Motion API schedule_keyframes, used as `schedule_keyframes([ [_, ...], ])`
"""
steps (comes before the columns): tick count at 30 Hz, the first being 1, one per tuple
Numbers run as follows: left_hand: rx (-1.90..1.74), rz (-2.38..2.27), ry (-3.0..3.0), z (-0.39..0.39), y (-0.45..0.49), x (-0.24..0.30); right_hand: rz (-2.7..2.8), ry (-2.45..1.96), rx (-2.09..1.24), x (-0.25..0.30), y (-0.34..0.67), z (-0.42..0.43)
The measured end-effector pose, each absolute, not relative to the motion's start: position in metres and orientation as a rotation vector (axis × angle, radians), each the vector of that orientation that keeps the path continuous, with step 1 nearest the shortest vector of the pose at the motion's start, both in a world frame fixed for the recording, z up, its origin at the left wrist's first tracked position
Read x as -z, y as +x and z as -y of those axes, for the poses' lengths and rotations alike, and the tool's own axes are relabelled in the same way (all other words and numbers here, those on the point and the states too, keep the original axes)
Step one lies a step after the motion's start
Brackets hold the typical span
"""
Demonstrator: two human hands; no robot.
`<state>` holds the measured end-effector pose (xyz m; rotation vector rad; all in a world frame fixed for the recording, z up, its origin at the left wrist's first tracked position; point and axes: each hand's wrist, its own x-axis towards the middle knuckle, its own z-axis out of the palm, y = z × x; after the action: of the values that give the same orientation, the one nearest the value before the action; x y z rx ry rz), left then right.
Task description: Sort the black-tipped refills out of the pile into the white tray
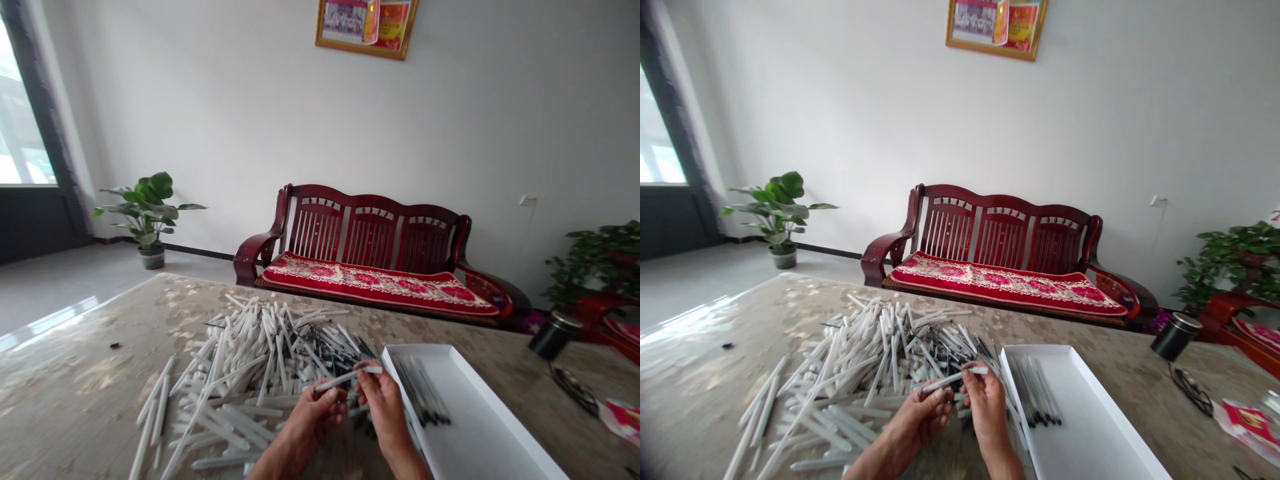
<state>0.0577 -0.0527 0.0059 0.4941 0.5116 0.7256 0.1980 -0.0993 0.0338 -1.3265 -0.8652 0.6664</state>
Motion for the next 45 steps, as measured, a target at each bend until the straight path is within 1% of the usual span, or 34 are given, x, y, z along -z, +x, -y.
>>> schedule_keyframes([
  [3, -0.716, -0.493, 0.477, 0.053, 0.059, -0.004, 0.880, -1.345, -0.628, -0.039, 0.204, 0.102],
  [8, -0.758, -0.563, 0.541, 0.050, 0.058, -0.002, 0.882, -1.341, -0.798, -0.037, 0.207, 0.107],
  [14, -0.803, -0.581, 0.607, 0.042, 0.054, -0.006, 0.725, -1.214, -0.894, -0.037, 0.207, 0.108],
  [20, -0.874, -0.590, 0.512, 0.043, 0.055, -0.004, 0.633, -1.145, -1.071, -0.033, 0.202, 0.109],
  [25, -0.947, -0.615, 0.434, 0.043, 0.056, -0.001, 0.550, -1.113, -1.131, -0.023, 0.195, 0.105],
  [29, -1.008, -0.657, 0.365, 0.038, 0.056, -0.005, 0.593, -1.244, -0.977, -0.014, 0.208, 0.101],
  [33, -1.003, -0.682, 0.326, 0.037, 0.055, -0.009, 0.882, -1.562, -0.548, -0.003, 0.231, 0.099],
  [36, -1.004, -0.695, 0.306, 0.037, 0.056, -0.011, 1.023, -1.700, -0.280, 0.006, 0.243, 0.099],
  [42, -1.010, -0.703, 0.286, 0.036, 0.054, -0.012, 1.164, -1.768, -0.104, 0.006, 0.247, 0.108],
  [45, -1.012, -0.700, 0.274, 0.035, 0.054, -0.012, 1.344, -1.830, -0.088, -0.004, 0.247, 0.114],
])
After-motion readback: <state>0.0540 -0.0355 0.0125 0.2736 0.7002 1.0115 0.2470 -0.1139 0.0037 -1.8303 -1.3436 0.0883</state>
